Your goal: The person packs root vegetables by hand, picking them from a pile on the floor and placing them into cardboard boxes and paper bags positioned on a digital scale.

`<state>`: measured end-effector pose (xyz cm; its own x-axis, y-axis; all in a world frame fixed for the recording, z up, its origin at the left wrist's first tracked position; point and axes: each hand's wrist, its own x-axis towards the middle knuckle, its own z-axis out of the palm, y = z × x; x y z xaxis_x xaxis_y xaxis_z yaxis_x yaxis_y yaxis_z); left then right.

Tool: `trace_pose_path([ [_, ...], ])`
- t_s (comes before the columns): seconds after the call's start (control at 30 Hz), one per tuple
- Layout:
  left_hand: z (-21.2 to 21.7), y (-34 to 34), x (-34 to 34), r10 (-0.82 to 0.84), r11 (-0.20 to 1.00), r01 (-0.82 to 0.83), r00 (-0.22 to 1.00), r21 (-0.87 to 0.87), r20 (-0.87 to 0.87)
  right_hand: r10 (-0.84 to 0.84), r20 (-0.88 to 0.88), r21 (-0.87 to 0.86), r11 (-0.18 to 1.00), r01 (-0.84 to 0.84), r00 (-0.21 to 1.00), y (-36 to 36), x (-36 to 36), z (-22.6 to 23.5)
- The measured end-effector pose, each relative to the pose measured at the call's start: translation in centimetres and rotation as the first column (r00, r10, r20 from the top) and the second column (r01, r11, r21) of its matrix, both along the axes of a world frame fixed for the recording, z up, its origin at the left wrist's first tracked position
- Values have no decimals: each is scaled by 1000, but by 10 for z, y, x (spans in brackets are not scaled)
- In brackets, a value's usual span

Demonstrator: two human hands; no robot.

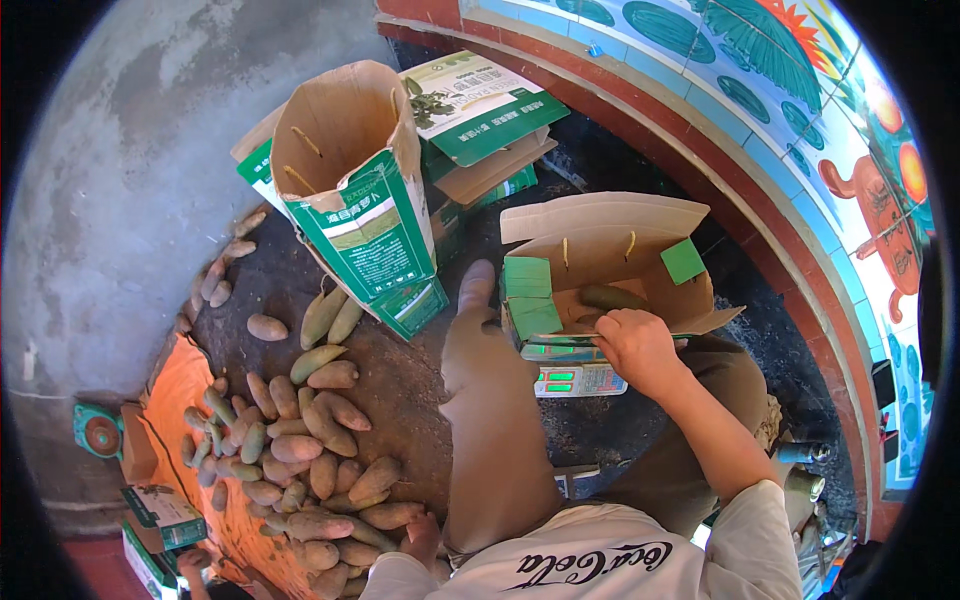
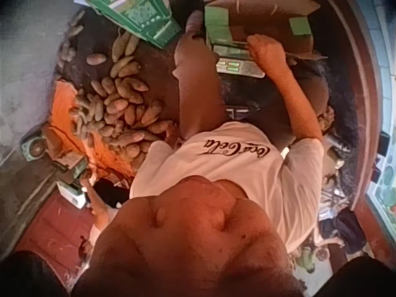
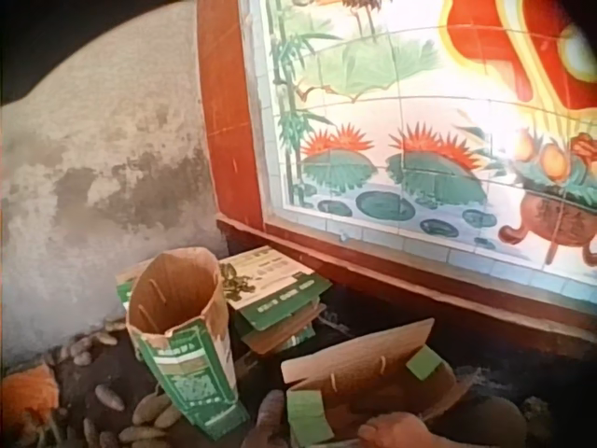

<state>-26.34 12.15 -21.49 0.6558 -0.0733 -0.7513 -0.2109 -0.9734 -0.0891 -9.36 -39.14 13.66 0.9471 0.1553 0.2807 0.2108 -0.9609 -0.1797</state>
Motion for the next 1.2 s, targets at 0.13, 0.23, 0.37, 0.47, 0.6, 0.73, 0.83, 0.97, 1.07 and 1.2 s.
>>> trace_pose_path([
  [0.13,8,16,-10,-120,970,128,991,207,-51,21,46,30,999,-23,999,6,5,2],
  [0.23,13,23,3,-17,984,34,995,172,-98,23,50,24,999,-24,998,7,4,1],
  [0.37,30,28,22,137,983,-115,979,142,-151,53,68,52,997,-57,996,6,3,-2],
  [0.47,65,19,59,313,949,-312,950,-53,4,31,63,38,999,-33,998,5,-1,-5],
  [0.6,126,1,128,697,552,-395,702,-734,147,39,65,47,998,-42,997,7,-2,-7],
  [0.73,278,-97,214,760,398,-106,594,-911,263,43,66,35,998,-46,997,5,-6,-10],
  [0.83,364,-157,248,784,230,65,578,-971,224,42,29,41,998,-43,999,6,-9,-10],
  [0.97,398,-223,279,657,-67,68,754,-995,8,-57,85,291,956,30,995,8,-10,5],
  [1.07,407,-278,279,482,-143,-56,868,-988,-119,-170,210,466,883,54,963,5,-8,25],
  [1.2,404,-334,270,305,-94,-181,931,-979,-201,-137,301,449,893,-14,944,-3,-2,35],
])
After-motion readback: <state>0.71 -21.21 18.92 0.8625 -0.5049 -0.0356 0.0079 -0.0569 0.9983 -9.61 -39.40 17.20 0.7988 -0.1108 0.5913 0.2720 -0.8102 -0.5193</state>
